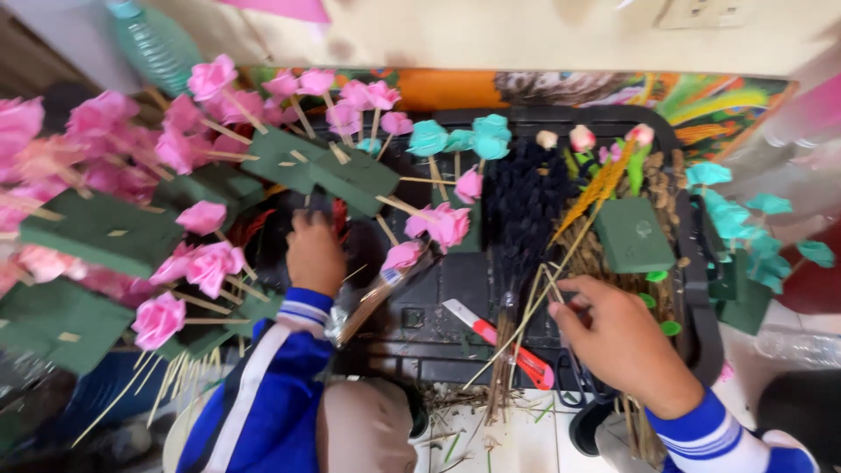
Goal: The person arranges artificial flowers and dried plant materials on a table. They handle pink and blue roses, red and black dried stems, and green foam blocks, using a utility knife and scissors to cut and prepare the materials.
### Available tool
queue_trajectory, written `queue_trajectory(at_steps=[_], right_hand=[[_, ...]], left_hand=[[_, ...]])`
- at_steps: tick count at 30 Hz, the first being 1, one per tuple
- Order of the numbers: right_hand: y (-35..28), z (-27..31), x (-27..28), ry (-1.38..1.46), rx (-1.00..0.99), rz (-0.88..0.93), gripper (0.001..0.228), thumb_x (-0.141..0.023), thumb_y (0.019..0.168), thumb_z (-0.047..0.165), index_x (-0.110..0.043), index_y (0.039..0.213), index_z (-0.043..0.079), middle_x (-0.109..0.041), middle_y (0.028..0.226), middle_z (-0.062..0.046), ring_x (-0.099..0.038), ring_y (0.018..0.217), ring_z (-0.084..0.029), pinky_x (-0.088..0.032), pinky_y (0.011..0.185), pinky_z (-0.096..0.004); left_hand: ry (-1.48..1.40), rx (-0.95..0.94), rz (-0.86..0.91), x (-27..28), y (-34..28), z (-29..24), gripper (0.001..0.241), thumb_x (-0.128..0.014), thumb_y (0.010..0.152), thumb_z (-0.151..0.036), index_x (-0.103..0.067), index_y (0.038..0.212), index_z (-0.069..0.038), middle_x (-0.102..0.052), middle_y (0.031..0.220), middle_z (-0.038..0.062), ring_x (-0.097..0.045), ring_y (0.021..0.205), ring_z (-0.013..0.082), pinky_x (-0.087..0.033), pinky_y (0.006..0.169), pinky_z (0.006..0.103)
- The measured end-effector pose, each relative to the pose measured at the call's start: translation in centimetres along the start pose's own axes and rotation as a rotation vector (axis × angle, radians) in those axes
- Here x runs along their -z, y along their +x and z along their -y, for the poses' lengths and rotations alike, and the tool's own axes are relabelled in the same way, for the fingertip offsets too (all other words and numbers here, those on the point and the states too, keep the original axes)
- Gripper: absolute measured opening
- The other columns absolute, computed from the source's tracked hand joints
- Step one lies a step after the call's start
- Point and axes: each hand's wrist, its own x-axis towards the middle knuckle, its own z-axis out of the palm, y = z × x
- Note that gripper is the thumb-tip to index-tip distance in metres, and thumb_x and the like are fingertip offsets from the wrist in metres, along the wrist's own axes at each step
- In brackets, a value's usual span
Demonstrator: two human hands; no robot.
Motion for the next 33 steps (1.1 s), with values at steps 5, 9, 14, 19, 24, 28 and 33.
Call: queue_trajectory(at_steps=[5,9,14,19,24,28,33], right_hand=[[-0.6,1.4,0.3,-0.015,-0.076,0.079,0.038,-0.063,0.095,0.031,-0.069,0.130,0.018,-0.086,0.092,-0.004,-0.080,0.071,-0.023,-0.055,0.073,-0.038],[-1.2,0.9,-0.3,-0.049,-0.020,-0.022,0.040,-0.066,0.092,0.032,-0.072,0.129,0.020,-0.086,0.102,-0.003,-0.082,0.089,-0.021,-0.057,0.087,-0.036],[-5.7,6.0,-3.1,0.241,0.094,-0.041,0.039,-0.066,0.088,0.026,-0.076,0.125,0.018,-0.082,0.122,-0.006,-0.078,0.111,-0.020,-0.056,0.106,-0.035],[-10.0,15.1,-12.9,0.449,0.387,0.518,0.042,-0.068,0.088,0.015,-0.072,0.129,0.021,-0.084,0.110,0.003,-0.079,0.099,-0.006,-0.061,0.092,-0.023],[-9.7,28.4,-24.1,0.631,-0.109,0.921,0.049,-0.067,0.090,0.034,-0.047,0.129,0.013,-0.062,0.114,-0.009,-0.067,0.086,-0.022,-0.050,0.065,-0.029],[-2.7,31.7,-39.3,1.059,-0.315,0.585,0.039,-0.074,0.081,0.020,-0.069,0.110,-0.006,-0.072,0.081,-0.017,-0.074,0.065,-0.027,-0.062,0.059,-0.040],[-3.6,33.7,-34.4,1.243,-0.436,0.649,0.075,-0.066,0.099,0.036,-0.028,0.151,-0.003,-0.041,0.138,-0.024,-0.050,0.127,-0.034,-0.044,0.108,-0.049]], left_hand=[[-0.418,-0.201,-0.013,13.0,-12.0,0.1,0.035,-0.057,0.088,-0.006,-0.064,0.122,-0.006,-0.064,0.106,0.021,-0.064,0.094,0.0474,-0.048,0.077,0.0609],[-0.451,0.075,0.178,17.2,-20.0,7.2,0.019,-0.064,0.087,-0.019,-0.074,0.102,-0.015,-0.079,0.100,0.006,-0.074,0.091,0.0299,-0.055,0.084,0.0418],[-0.118,0.437,0.429,12.1,-23.7,21.7,0.034,-0.064,0.089,-0.031,-0.068,0.119,-0.015,-0.074,0.110,0.016,-0.064,0.114,0.0338,-0.052,0.097,0.0501],[-0.123,0.185,-0.119,4.8,-20.7,30.9,0.066,-0.074,0.082,-0.032,-0.058,0.136,0.003,-0.060,0.128,0.029,-0.054,0.122,0.0485,-0.041,0.103,0.0591],[-0.189,0.167,0.018,4.2,-15.5,31.1,0.105,-0.075,0.071,-0.059,-0.045,0.149,0.003,-0.041,0.156,0.031,-0.037,0.146,0.0446,-0.027,0.118,0.0547],[-0.328,0.358,0.211,4.1,-14.1,30.6,0.135,-0.086,0.047,-0.077,-0.038,0.154,-0.010,-0.033,0.163,0.025,-0.026,0.154,0.0446,-0.016,0.128,0.0565],[-0.177,0.408,0.314,4.0,-13.2,30.4,0.124,-0.087,0.045,-0.076,-0.042,0.143,-0.015,-0.041,0.155,0.018,-0.033,0.149,0.0405,-0.017,0.126,0.0567]])
